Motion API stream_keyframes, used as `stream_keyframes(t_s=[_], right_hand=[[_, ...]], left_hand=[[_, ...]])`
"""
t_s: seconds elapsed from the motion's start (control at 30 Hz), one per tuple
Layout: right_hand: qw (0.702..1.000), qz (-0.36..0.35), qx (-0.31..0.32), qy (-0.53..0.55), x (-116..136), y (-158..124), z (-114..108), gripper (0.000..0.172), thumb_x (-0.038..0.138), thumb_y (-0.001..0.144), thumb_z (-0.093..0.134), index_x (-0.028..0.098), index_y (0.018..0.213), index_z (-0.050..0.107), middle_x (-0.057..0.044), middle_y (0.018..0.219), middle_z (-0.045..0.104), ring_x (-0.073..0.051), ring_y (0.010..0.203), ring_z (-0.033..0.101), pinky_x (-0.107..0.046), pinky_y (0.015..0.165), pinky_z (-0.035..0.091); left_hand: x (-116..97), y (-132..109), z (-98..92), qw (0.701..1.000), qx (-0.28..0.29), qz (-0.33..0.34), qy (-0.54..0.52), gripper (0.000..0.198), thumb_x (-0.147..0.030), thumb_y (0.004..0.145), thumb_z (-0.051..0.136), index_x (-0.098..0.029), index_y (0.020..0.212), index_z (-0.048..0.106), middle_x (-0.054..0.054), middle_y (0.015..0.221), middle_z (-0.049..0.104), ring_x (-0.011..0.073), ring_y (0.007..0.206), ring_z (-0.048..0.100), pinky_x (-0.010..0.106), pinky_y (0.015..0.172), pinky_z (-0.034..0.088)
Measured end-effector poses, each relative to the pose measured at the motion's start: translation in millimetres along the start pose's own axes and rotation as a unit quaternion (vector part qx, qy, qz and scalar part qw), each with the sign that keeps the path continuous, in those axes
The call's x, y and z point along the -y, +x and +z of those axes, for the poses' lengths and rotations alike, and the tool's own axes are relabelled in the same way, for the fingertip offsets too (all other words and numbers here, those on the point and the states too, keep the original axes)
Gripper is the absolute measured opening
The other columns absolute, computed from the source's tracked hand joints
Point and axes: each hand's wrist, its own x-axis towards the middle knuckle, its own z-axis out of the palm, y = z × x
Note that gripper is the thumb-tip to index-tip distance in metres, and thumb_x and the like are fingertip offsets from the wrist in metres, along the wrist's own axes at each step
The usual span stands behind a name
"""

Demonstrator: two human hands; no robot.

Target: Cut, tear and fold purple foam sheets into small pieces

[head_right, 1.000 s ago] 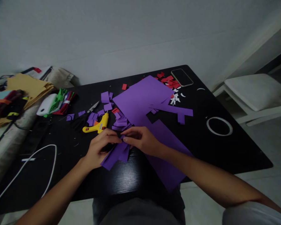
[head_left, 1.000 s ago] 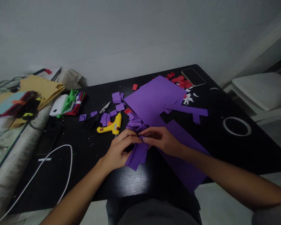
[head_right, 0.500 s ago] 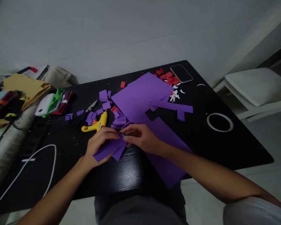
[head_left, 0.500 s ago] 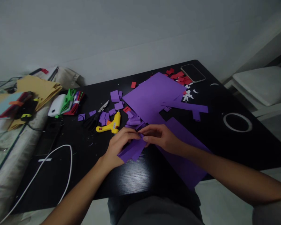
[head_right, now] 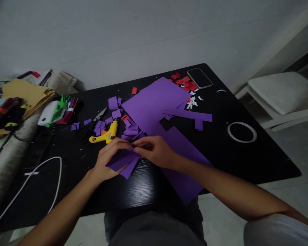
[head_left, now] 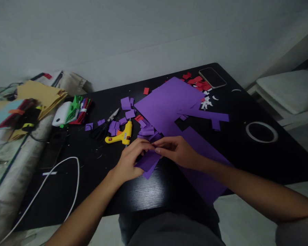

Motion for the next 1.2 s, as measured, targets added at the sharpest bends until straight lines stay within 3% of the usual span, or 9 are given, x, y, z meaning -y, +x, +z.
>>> stream_keyframes(t_s=[0.23,0.37,0.43,0.57,0.7,0.97,1.2], right_hand=[[1.0,-0.026,0.008,-0.008,2,0,-1,0.024,0.03,0.088,0.075,0.02,0.11,0.075,-0.004,0.098,0.081,-0.018,0.09,0.077,-0.031,0.082,0.06],[0.998,-0.055,-0.005,-0.021,0,0,-2,0.016,0.028,0.088,0.075,0.021,0.103,0.07,-0.001,0.089,0.077,-0.015,0.082,0.075,-0.027,0.076,0.059],[0.997,-0.067,-0.007,-0.036,0,0,-2,0.011,0.028,0.089,0.073,0.021,0.097,0.07,-0.001,0.089,0.077,-0.015,0.082,0.075,-0.028,0.078,0.06],[0.993,-0.091,-0.009,-0.075,2,-1,-3,0.009,0.021,0.089,0.07,0.02,0.097,0.07,-0.003,0.091,0.077,-0.015,0.086,0.076,-0.028,0.081,0.06],[0.988,-0.116,-0.016,-0.099,2,-2,-3,0.009,0.016,0.087,0.07,0.02,0.095,0.07,-0.002,0.09,0.078,-0.015,0.083,0.076,-0.027,0.08,0.061],[0.974,-0.182,-0.028,-0.128,0,1,-6,0.01,0.014,0.089,0.072,0.022,0.094,0.076,-0.003,0.098,0.078,-0.017,0.091,0.074,-0.03,0.083,0.06],[0.961,-0.236,-0.023,-0.14,-3,3,-9,0.011,0.014,0.09,0.076,0.024,0.095,0.078,-0.004,0.1,0.075,-0.017,0.093,0.072,-0.03,0.083,0.059]], left_hand=[[4,0,4.9,0.998,-0.037,-0.018,-0.046,0.032,-0.012,0.089,0.072,-0.018,0.118,0.062,0.004,0.095,0.063,0.0129,0.079,0.06,0.024,0.069,0.052],[5,-2,8.0,0.988,-0.055,-0.105,-0.1,0.012,-0.015,0.094,0.066,-0.018,0.106,0.063,0.002,0.092,0.062,0.0115,0.074,0.058,0.023,0.069,0.05],[4,-1,8.9,0.973,-0.053,-0.176,-0.137,0.004,-0.021,0.098,0.062,-0.018,0.101,0.063,0.002,0.088,0.061,0.0116,0.072,0.056,0.023,0.068,0.048],[2,2,10.9,0.936,-0.025,-0.278,-0.215,0.016,-0.032,0.1,0.059,-0.016,0.096,0.063,-0.002,0.075,0.054,0.0107,0.064,0.046,0.022,0.059,0.038],[1,5,12.3,0.908,-0.019,-0.313,-0.276,0.025,-0.041,0.097,0.064,-0.016,0.091,0.062,-0.005,0.067,0.047,0.0102,0.06,0.042,0.022,0.058,0.035],[-1,9,9.9,0.862,0.004,-0.355,-0.363,0.036,-0.05,0.091,0.071,-0.015,0.085,0.066,-0.003,0.069,0.053,0.0098,0.063,0.048,0.021,0.061,0.04],[-5,9,12.0,0.773,-0.015,-0.418,-0.478,0.032,-0.043,0.084,0.082,-0.017,0.088,0.066,-0.005,0.068,0.051,0.0048,0.058,0.045,0.014,0.055,0.037]])
